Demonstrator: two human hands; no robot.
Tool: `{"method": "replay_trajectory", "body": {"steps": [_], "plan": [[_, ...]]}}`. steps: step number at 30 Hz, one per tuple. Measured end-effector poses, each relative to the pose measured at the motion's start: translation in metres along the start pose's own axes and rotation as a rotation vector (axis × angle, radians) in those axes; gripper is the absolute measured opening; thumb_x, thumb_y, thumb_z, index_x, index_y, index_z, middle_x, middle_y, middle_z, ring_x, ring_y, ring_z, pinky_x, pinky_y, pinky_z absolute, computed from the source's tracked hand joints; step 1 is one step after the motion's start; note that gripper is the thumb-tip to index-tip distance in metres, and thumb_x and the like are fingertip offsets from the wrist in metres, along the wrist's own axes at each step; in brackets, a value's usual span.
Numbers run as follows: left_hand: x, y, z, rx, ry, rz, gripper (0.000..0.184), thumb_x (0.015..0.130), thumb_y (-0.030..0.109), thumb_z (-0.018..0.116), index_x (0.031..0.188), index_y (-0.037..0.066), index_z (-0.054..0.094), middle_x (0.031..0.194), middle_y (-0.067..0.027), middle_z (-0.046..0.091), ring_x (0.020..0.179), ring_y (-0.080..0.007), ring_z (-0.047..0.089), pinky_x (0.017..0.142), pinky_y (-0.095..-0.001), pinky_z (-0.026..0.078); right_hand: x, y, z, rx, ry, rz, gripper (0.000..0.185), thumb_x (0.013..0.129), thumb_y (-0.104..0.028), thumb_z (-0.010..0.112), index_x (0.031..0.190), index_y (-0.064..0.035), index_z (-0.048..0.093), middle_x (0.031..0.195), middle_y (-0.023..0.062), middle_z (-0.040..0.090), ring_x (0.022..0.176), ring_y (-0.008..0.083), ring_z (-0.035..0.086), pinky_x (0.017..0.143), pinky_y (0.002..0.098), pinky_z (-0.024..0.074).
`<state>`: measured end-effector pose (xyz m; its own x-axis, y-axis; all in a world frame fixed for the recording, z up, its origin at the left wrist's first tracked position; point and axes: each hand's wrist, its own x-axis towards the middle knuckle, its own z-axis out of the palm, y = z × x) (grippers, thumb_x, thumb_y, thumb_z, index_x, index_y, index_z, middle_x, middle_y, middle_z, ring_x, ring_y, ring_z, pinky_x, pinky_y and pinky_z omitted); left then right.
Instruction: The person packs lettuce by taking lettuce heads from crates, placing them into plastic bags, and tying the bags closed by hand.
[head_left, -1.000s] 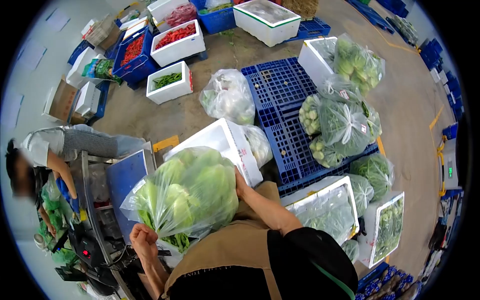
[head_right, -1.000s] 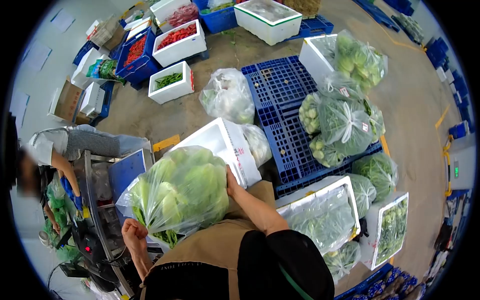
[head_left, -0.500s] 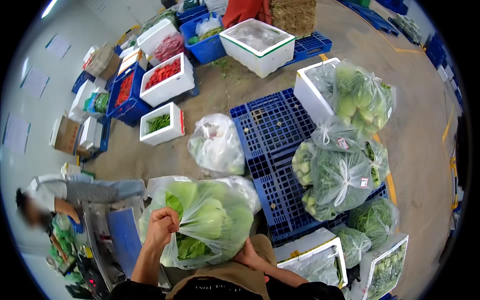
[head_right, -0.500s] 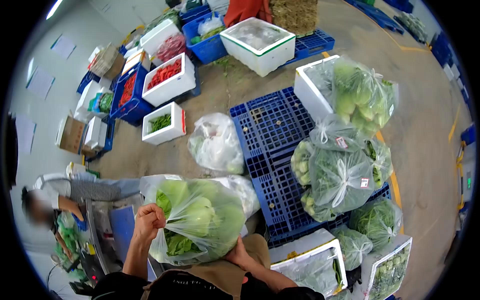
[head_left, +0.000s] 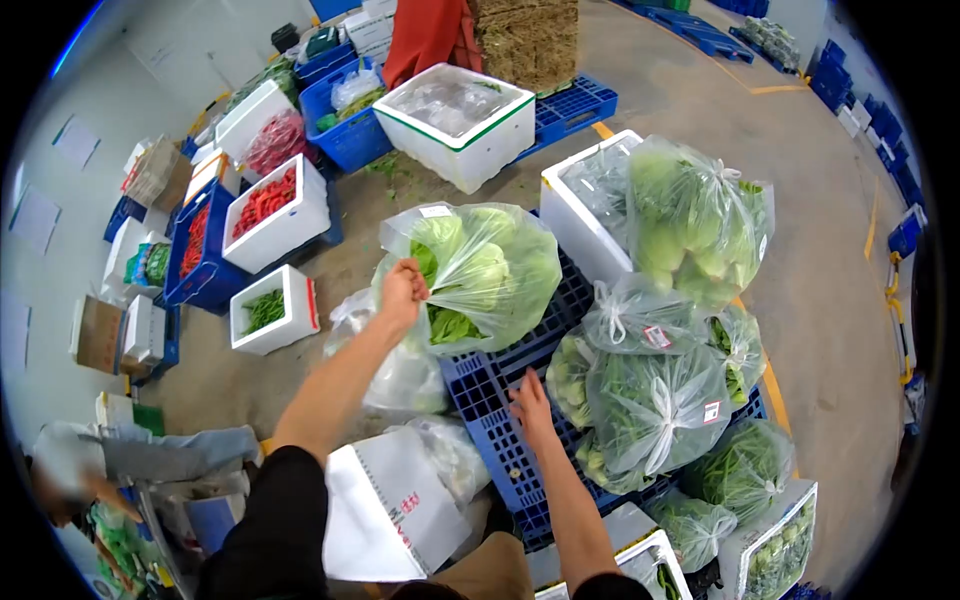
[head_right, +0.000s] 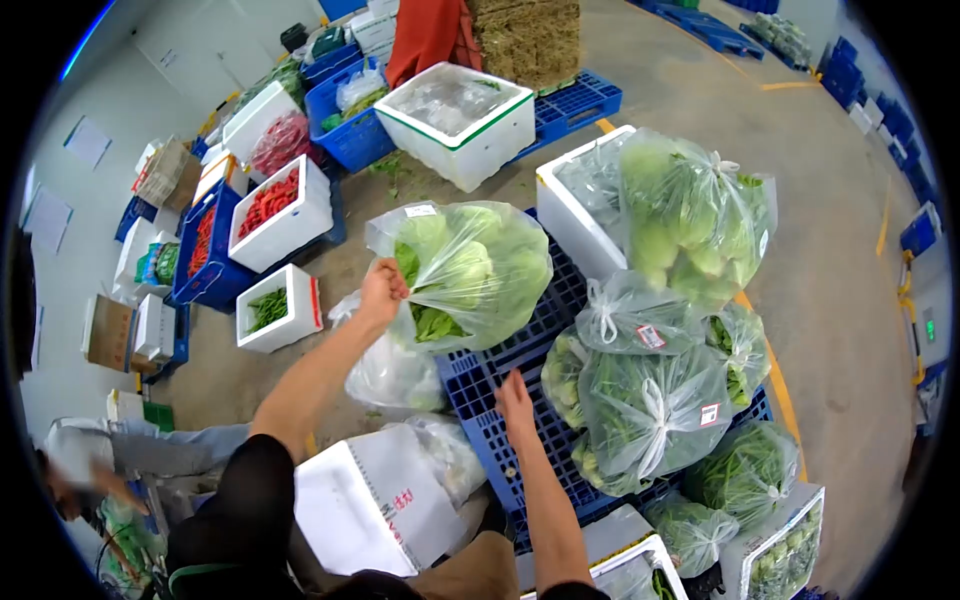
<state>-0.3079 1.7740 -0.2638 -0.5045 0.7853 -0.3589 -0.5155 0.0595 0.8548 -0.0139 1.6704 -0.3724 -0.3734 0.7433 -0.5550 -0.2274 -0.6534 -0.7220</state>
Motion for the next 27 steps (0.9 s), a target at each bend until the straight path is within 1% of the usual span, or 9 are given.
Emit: {"method": "replay_trajectory", "body": {"steps": [3, 4, 7, 10, 14, 16, 18, 20, 27], "plan": [[0.079, -0.106, 0.004, -0.004, 0.078, 0.068, 0.018, 0.081, -0.004, 0.038, 0.078, 0.007, 0.052, 0.057, -0.0046, 0.044, 0.046, -0.0146, 0.038, 0.046, -0.0306, 0.036, -0.061, 0.074, -0.091, 0.072, 0.090, 0.095, 0.068, 0.089, -0.043, 0.059, 0.138, -0.0012, 0.037, 0.097, 0.0096, 0.061, 0.078, 0.0154, 0.056, 0.067, 0.0302, 0.0440], [0.092, -0.133, 0.009, 0.013, 0.124, 0.082, 0.019, 0.081, -0.004, 0.037, 0.076, 0.006, 0.053, 0.059, -0.0056, 0.047, 0.047, -0.0150, 0.040, 0.047, -0.0309, 0.038, -0.102, 0.078, -0.101, 0.082, 0.301, 0.147, 0.065, 0.087, -0.042, 0.062, 0.133, -0.0005, 0.042, 0.083, 0.0062, 0.060, 0.072, 0.0142, 0.056, 0.064, 0.0289, 0.0437], [0.092, -0.189, 0.025, -0.133, 0.244, -0.056, 0.022, 0.082, -0.005, 0.037, 0.074, 0.004, 0.055, 0.064, -0.0083, 0.055, 0.050, -0.0166, 0.047, 0.052, -0.0318, 0.041, -0.228, 0.174, -0.208, -0.085, 0.545, 0.378, 0.040, 0.086, -0.027, 0.062, 0.113, 0.0011, 0.053, 0.087, 0.0103, 0.059, 0.065, 0.0198, 0.061, 0.054, 0.0340, 0.0518], [0.047, -0.197, 0.005, 0.351, -0.133, -0.047, 0.021, 0.085, -0.003, 0.039, 0.075, 0.003, 0.056, 0.065, -0.0080, 0.057, 0.053, -0.0171, 0.052, 0.055, -0.0305, 0.044, -0.340, 0.259, -0.282, -0.170, 0.617, 0.689, 0.037, 0.085, -0.023, 0.059, 0.113, 0.0003, 0.052, 0.091, 0.0155, 0.060, 0.067, 0.0308, 0.064, 0.057, 0.0411, 0.0546], [-0.067, -0.194, -0.063, 0.266, -0.172, -0.440, 0.020, 0.091, 0.006, 0.043, 0.080, 0.004, 0.060, 0.065, -0.0073, 0.060, 0.057, -0.0154, 0.058, 0.052, -0.0283, 0.048, -0.390, 0.292, -0.274, 0.006, 0.590, 0.817, 0.054, 0.081, -0.043, 0.063, 0.116, -0.0028, 0.056, 0.093, 0.0167, 0.063, 0.077, 0.0314, 0.064, 0.066, 0.0449, 0.0547], [-0.133, -0.205, -0.113, 0.393, -0.218, -0.456, 0.019, 0.091, 0.007, 0.044, 0.083, 0.006, 0.061, 0.066, -0.0070, 0.062, 0.057, -0.0155, 0.059, 0.050, -0.0296, 0.049, -0.351, 0.339, -0.287, -0.431, 0.368, 0.809, 0.057, 0.082, -0.045, 0.064, 0.120, -0.0048, 0.053, 0.094, 0.0177, 0.061, 0.083, 0.0322, 0.063, 0.067, 0.0487, 0.0540], [-0.207, -0.210, -0.166, 0.432, -0.287, -0.456, 0.018, 0.086, 0.003, 0.045, 0.086, 0.006, 0.062, 0.067, -0.0076, 0.062, 0.056, -0.0154, 0.058, 0.051, -0.0289, 0.048, -0.294, 0.302, -0.241, -0.272, 0.273, 0.716, 0.072, 0.077, -0.046, 0.070, 0.129, -0.0028, 0.045, 0.109, 0.0196, 0.059, 0.093, 0.0350, 0.062, 0.073, 0.0461, 0.0531], [-0.282, -0.199, -0.205, 0.373, -0.200, -0.580, 0.020, 0.080, 0.001, 0.044, 0.087, 0.005, 0.063, 0.068, -0.0064, 0.062, 0.058, -0.0146, 0.058, 0.052, -0.0287, 0.047, -0.249, 0.229, -0.166, -0.110, 0.322, 0.565, 0.033, 0.088, -0.019, 0.057, 0.115, -0.0010, 0.049, 0.088, 0.0169, 0.060, 0.067, 0.0331, 0.064, 0.056, 0.0437, 0.0552], [-0.511, -0.126, -0.340, 0.440, -0.019, -0.497, 0.031, 0.073, 0.003, 0.044, 0.095, 0.003, 0.065, 0.067, -0.0065, 0.062, 0.057, -0.0140, 0.056, 0.049, -0.0289, 0.045, -0.234, 0.180, -0.034, -0.340, 0.020, 0.455, 0.039, 0.091, -0.027, 0.052, 0.119, -0.0005, 0.045, 0.086, 0.0162, 0.059, 0.074, 0.0321, 0.063, 0.065, 0.0465, 0.0542]]}}
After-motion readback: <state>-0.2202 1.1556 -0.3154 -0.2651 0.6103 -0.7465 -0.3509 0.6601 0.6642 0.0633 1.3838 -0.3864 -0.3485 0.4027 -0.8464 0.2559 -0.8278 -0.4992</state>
